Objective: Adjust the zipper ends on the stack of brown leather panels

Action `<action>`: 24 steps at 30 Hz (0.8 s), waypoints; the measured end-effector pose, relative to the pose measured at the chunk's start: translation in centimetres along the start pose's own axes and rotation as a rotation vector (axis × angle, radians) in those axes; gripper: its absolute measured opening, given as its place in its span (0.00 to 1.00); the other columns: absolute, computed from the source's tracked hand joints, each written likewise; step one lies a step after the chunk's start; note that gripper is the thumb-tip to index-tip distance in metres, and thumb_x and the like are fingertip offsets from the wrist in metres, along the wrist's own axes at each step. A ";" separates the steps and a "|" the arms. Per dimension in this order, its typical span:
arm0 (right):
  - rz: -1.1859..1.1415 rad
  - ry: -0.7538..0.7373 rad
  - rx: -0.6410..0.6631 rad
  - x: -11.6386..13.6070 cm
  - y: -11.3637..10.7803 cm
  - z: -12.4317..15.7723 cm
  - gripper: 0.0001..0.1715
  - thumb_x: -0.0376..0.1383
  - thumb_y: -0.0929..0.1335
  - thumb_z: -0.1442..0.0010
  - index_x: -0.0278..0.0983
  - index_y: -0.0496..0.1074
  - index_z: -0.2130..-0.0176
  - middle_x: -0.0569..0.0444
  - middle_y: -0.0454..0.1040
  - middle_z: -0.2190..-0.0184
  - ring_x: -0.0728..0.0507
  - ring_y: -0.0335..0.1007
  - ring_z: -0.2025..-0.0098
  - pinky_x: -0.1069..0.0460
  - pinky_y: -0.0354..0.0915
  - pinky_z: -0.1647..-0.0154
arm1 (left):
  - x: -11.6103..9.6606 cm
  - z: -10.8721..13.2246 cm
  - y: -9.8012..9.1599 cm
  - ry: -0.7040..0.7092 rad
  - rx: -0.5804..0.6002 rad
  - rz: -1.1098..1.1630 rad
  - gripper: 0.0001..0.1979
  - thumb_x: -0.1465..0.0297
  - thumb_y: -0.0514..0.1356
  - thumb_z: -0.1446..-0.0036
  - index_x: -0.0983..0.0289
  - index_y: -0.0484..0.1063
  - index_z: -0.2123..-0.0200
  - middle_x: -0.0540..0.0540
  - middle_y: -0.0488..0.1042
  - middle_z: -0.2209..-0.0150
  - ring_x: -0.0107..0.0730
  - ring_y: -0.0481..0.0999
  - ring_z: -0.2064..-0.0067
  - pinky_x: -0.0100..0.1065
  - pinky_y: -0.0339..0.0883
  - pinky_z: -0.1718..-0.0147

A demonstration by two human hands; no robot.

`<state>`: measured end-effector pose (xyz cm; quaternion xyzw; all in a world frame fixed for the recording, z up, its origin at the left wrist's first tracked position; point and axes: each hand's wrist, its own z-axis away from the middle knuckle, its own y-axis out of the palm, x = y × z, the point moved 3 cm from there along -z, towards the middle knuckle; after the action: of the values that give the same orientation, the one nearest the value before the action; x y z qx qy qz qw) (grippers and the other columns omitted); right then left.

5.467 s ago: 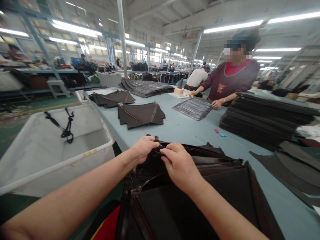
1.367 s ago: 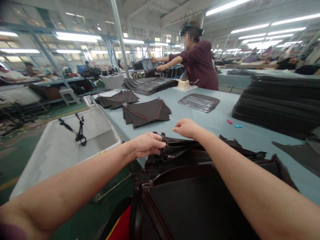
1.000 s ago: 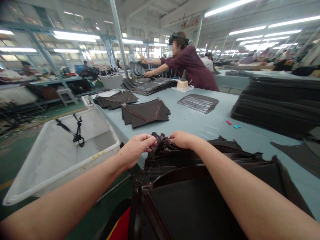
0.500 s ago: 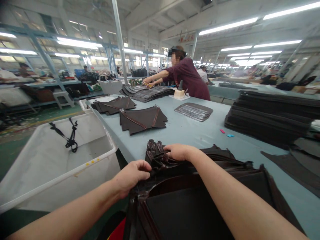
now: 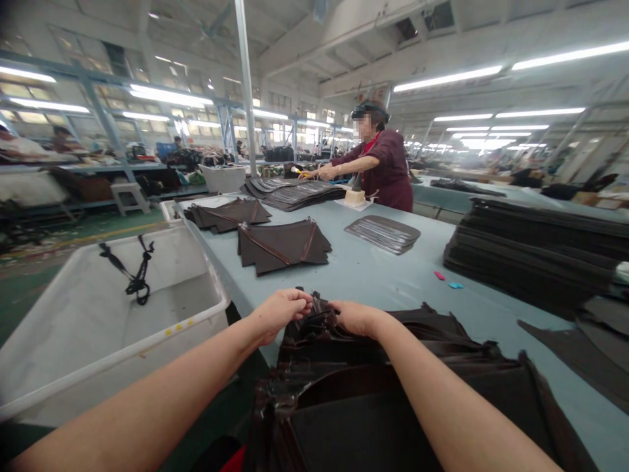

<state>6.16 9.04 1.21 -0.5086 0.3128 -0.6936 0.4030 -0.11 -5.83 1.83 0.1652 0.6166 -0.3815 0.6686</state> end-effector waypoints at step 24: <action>0.185 0.130 -0.147 -1.7 1.6 -1.4 0.37 0.39 0.68 0.57 0.30 0.62 0.47 0.40 0.68 0.54 0.36 0.63 0.53 0.48 0.59 0.53 | 1.5 2.2 1.5 0.008 -0.129 -0.313 0.13 0.67 0.59 0.59 0.67 0.71 0.67 0.55 0.74 0.69 0.33 0.71 0.68 0.30 0.62 0.69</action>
<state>5.53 9.84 -1.32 -0.4599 0.4339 -0.6601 0.4055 2.43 -6.77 0.42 0.0255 0.6605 -0.4401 0.6077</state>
